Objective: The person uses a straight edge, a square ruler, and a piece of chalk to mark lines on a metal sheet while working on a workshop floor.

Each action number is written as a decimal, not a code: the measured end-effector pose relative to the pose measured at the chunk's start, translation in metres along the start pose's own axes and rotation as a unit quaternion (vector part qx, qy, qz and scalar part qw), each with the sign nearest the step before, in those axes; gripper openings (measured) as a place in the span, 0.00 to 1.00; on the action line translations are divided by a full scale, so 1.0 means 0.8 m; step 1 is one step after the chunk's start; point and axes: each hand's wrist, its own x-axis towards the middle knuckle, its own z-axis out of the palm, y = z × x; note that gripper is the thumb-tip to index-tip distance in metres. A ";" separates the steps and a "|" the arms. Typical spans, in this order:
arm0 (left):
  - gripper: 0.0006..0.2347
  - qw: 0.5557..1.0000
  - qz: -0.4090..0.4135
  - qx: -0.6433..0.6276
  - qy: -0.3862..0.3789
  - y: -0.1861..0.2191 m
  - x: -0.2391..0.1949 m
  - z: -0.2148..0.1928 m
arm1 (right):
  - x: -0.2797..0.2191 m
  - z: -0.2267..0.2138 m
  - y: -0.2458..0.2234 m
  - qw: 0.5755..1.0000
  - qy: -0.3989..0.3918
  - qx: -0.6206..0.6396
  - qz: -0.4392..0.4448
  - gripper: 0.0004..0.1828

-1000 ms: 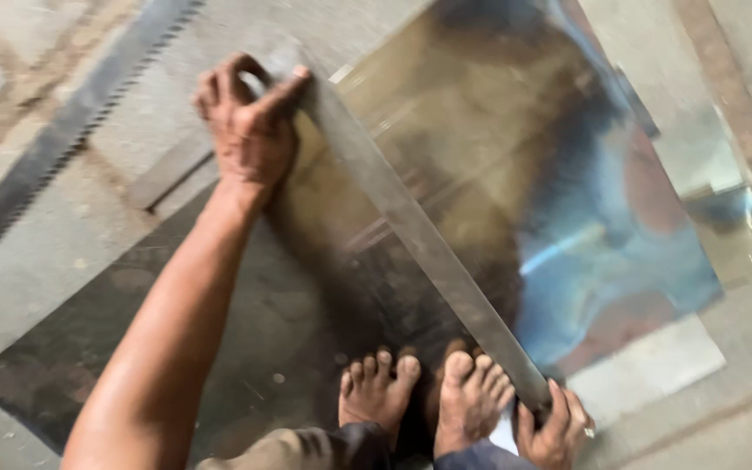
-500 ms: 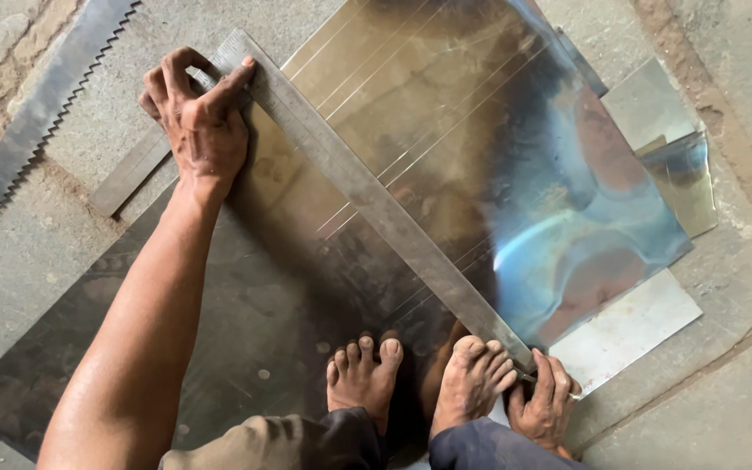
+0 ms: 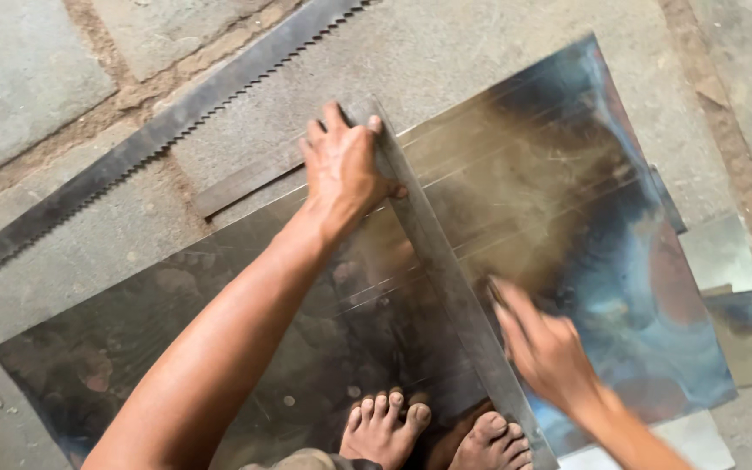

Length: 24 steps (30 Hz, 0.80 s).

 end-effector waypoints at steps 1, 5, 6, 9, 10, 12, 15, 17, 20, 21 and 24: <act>0.37 1.000 0.000 -0.006 0.001 0.001 0.002 0.000 | 0.050 0.003 -0.008 0.993 0.016 -0.045 -0.112 0.28; 0.22 1.000 0.002 -0.030 0.007 -0.001 0.006 0.003 | 0.240 0.042 -0.044 0.956 -0.071 -0.232 -0.167 0.41; 0.23 0.999 0.016 -0.024 0.032 -0.003 0.007 0.002 | 0.274 0.053 -0.057 0.949 -0.040 -0.258 -0.179 0.38; 0.26 0.997 0.051 -0.010 0.063 -0.006 0.001 0.008 | 0.300 0.060 -0.063 0.960 -0.073 -0.247 -0.113 0.34; 0.27 0.997 0.052 -0.006 0.060 -0.009 0.005 0.008 | 0.291 0.059 -0.051 0.965 -0.106 -0.227 -0.073 0.33; 0.36 0.998 0.051 0.007 0.047 -0.015 0.007 0.017 | 0.188 0.043 -0.005 0.946 -0.080 -0.269 -0.159 0.35; 0.37 0.999 0.038 0.009 0.030 -0.015 0.018 0.015 | -0.026 0.004 -0.004 0.947 -0.175 -0.257 -0.082 0.50; 0.37 0.998 0.044 0.013 0.039 -0.015 0.013 0.013 | -0.095 -0.003 -0.011 0.952 -0.205 -0.221 0.059 0.47; 0.39 0.996 0.066 0.039 0.035 -0.016 0.012 0.012 | -0.120 0.004 0.006 0.978 -0.109 -0.162 0.072 0.37; 0.40 0.996 0.071 0.057 0.026 -0.028 0.010 0.012 | -0.126 0.012 0.011 0.990 -0.059 -0.121 0.052 0.34; 0.29 0.962 0.219 0.049 0.154 -0.066 0.007 0.021 | -0.187 0.026 0.020 0.973 0.132 -0.008 0.191 0.26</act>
